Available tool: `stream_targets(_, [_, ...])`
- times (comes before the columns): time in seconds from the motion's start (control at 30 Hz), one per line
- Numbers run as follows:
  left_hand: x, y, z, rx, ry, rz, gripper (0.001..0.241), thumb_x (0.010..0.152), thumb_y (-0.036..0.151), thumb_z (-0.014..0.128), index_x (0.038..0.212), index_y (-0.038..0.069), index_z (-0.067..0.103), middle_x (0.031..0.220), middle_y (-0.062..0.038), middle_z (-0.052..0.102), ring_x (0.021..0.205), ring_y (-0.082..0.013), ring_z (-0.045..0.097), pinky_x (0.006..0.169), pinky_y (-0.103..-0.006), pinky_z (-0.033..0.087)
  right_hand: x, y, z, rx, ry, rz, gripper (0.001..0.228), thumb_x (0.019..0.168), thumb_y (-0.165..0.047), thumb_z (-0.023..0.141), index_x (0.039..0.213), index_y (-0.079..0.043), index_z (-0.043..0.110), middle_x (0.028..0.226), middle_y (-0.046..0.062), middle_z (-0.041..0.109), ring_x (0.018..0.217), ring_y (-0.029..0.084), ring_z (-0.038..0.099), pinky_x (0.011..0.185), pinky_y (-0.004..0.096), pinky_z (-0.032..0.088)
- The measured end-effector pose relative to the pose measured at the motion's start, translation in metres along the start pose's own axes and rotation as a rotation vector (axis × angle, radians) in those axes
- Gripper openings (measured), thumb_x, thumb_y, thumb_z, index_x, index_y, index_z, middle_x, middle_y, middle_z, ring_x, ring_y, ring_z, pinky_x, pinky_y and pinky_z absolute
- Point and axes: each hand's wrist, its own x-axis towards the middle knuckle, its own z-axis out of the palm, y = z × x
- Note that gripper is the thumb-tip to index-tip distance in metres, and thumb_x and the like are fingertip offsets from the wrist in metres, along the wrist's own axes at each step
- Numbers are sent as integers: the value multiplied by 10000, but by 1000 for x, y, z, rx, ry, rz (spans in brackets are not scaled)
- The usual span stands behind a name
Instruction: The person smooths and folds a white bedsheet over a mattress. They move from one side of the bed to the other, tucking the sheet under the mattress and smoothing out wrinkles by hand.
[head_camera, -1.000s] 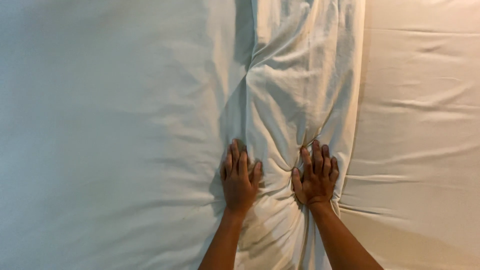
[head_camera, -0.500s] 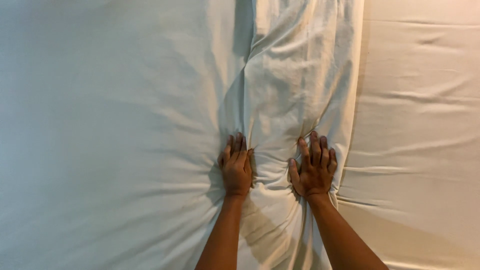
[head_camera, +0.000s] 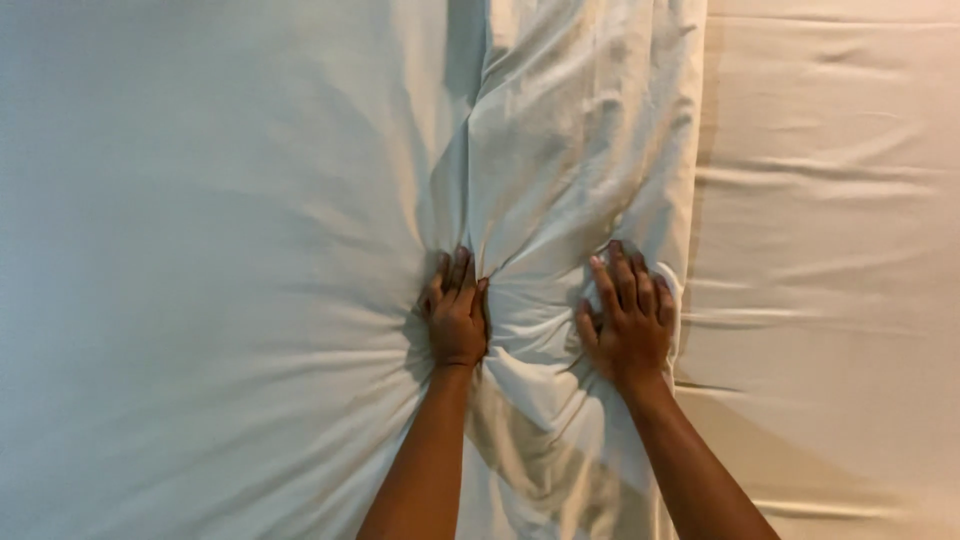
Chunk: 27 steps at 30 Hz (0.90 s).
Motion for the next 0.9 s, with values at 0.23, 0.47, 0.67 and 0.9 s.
stream_targets(0.23, [-4,-4,5,27,-29,-13,375,1066,265,579,1379,84,678,1500,-46,609,1425,-311,500,1177,-430,322,-26,68,-2,-88,22,154,616,976,-283,534,1582,-190,477,1694,118,383,1536,351,350,1233,550,214])
stream_targets(0.47, [1,4,0,44,-27,-18,417,1080,276,542,1444,81,605,1501,-61,598,1434,-315,485,1158,-445,313,-27,74,4,19,40,172,569,1028,-262,456,1594,-197,444,1703,64,368,1568,331,299,1252,556,143])
stream_targets(0.67, [-1,2,3,-9,40,-54,446,1091,241,530,1512,95,513,1475,-80,611,1398,-296,519,1143,-437,326,-33,83,28,0,57,195,576,1018,-252,442,1594,-222,440,1719,36,338,1580,307,265,1261,543,126])
stream_targets(0.9, [6,-3,0,-312,74,-233,446,1114,152,481,1549,57,451,1486,-107,614,1372,-335,553,1175,-443,376,-31,83,36,-29,78,200,584,1014,-238,468,1596,-228,424,1731,33,321,1584,302,257,1248,543,137])
